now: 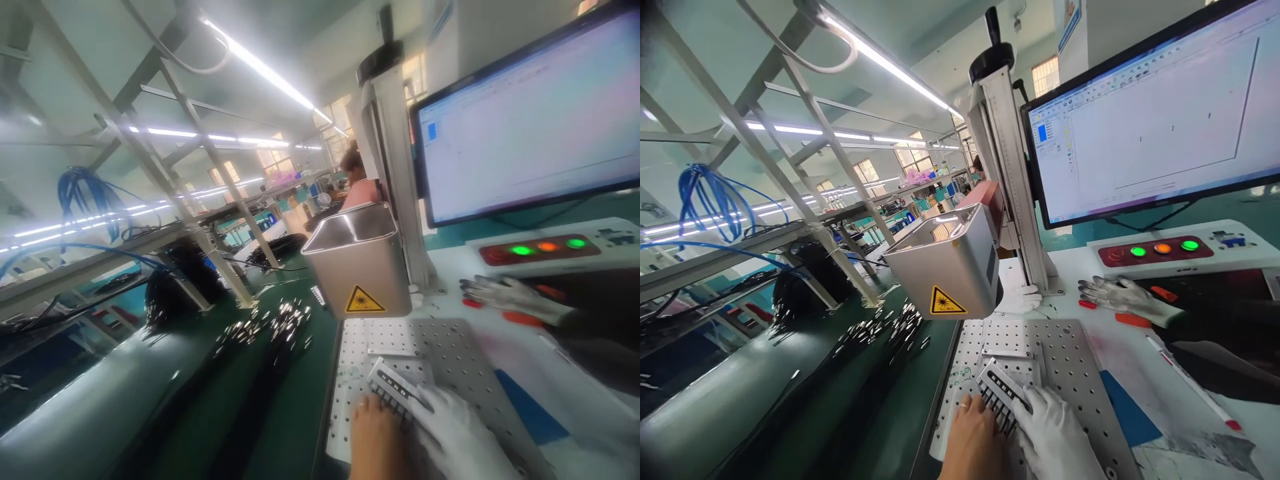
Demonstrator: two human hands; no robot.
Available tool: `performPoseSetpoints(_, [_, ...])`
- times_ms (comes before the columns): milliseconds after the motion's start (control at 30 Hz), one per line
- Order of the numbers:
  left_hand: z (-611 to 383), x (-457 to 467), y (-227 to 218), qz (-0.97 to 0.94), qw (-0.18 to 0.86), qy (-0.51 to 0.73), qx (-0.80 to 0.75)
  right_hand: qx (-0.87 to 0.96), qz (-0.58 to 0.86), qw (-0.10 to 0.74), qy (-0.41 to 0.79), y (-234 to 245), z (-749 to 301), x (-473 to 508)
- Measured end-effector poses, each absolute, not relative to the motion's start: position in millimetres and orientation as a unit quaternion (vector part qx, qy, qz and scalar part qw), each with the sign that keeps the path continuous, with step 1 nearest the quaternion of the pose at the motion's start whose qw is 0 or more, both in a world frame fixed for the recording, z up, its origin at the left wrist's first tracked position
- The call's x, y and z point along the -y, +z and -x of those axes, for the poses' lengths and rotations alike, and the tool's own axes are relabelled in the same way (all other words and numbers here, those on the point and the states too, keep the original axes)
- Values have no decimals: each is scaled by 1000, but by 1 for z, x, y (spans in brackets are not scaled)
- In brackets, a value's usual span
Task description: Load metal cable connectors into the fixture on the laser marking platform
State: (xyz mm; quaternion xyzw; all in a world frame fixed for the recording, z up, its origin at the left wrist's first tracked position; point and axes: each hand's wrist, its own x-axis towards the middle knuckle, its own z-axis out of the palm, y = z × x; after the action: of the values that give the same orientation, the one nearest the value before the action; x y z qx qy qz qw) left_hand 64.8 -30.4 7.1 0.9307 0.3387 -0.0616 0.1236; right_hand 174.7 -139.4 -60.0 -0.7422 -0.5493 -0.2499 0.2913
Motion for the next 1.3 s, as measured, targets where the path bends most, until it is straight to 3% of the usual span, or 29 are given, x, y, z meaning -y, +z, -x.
performPoseSetpoints(200, [-69,38,42,-893,156,-145,-397,521,762,315,-220,-69,-170,135])
performPoseSetpoints(367, [-72,39,20,-893,115,-150,-409,491,759,340,-260,-76,-166,130])
performPoseSetpoints(533, [-69,35,10,-905,141,-102,-388,495,761,310,-283,-78,-166,132])
performPoseSetpoints(833, [-74,38,-49,-952,-30,-27,-303,494,767,305,-275,-91,-169,125])
performPoseSetpoints(1067, [-62,41,-73,-939,-83,53,-328,487,751,372,-248,-75,-162,130])
performPoseSetpoints(1300, [-79,44,-80,-936,-111,30,-333,522,726,363,-262,-77,-168,134])
